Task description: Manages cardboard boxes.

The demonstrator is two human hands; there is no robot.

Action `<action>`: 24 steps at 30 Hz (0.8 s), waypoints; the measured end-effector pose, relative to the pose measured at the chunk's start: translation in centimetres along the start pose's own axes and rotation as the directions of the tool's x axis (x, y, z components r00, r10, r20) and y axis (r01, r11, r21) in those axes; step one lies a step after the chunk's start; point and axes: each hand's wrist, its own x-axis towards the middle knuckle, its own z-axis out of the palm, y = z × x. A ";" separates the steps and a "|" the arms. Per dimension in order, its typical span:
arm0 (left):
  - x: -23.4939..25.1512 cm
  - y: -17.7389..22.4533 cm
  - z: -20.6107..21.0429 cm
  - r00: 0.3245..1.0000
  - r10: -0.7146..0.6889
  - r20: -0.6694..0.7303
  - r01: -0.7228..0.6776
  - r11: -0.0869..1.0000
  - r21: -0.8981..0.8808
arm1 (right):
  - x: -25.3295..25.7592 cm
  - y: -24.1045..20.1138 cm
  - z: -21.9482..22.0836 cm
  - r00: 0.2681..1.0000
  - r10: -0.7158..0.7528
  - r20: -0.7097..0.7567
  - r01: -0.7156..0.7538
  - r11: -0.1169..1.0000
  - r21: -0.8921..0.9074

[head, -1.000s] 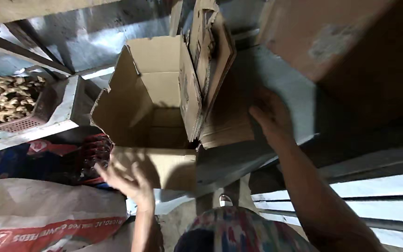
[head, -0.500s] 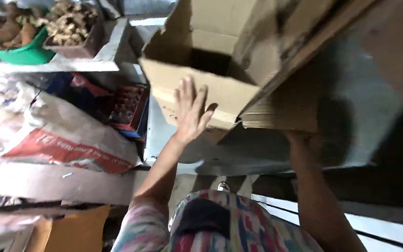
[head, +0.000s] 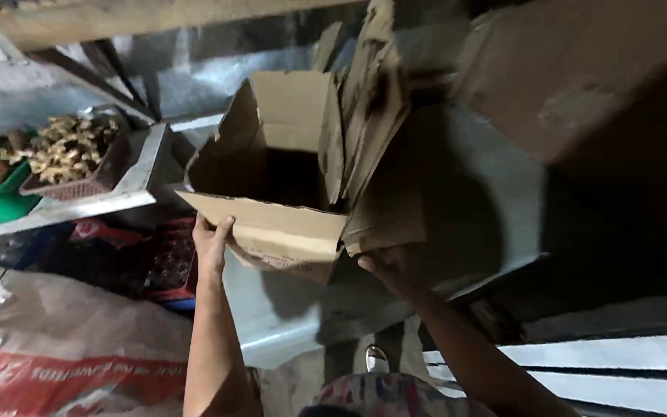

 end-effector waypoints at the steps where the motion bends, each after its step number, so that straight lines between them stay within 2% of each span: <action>1: -0.3 0.6 0.7 1.000 0.030 0.001 -0.030 0.997 0.065 | 0.7 -1.0 -0.1 0.999 0.039 -0.015 -0.038 0.999 0.023; 4: -4.2 2.4 4.0 0.994 0.111 0.005 -0.111 0.985 0.135 | 3.1 -3.0 -1.9 0.990 0.122 -0.064 -0.124 0.992 -0.025; 6: -7.1 2.4 6.3 0.997 0.071 -0.037 -0.069 0.996 0.051 | 4.6 -3.3 -3.4 0.978 0.147 -0.148 -0.160 0.984 -0.079; 8: -8.6 2.5 8.2 0.999 0.013 -0.053 -0.014 1.000 -0.010 | 5.6 -3.1 -4.6 0.980 0.107 -0.170 -0.128 0.985 -0.115; 15: -10.6 2.8 13.4 0.994 -0.031 0.109 0.049 0.984 -0.173 | 5.6 -2.2 -8.0 0.930 0.127 -0.345 -0.151 0.988 -0.045; 19: -10.7 2.6 18.2 0.987 -0.037 0.159 0.061 0.987 -0.146 | 5.5 -2.3 -10.9 0.851 0.083 -0.518 -0.095 0.995 0.003; 21: -10.4 2.2 20.2 0.982 0.003 0.189 0.019 0.993 -0.116 | 5.3 -2.0 -11.7 0.800 0.011 -0.600 -0.039 0.999 -0.034; 22: -10.2 1.7 21.2 0.976 0.060 0.210 -0.037 0.993 -0.112 | 5.3 -2.0 -11.9 0.768 -0.080 -0.636 0.003 0.993 -0.122; 24: -10.2 1.0 22.9 0.958 0.152 0.243 -0.124 0.984 -0.127 | 5.4 -2.9 -12.3 0.667 -0.373 -0.645 0.136 0.912 -0.387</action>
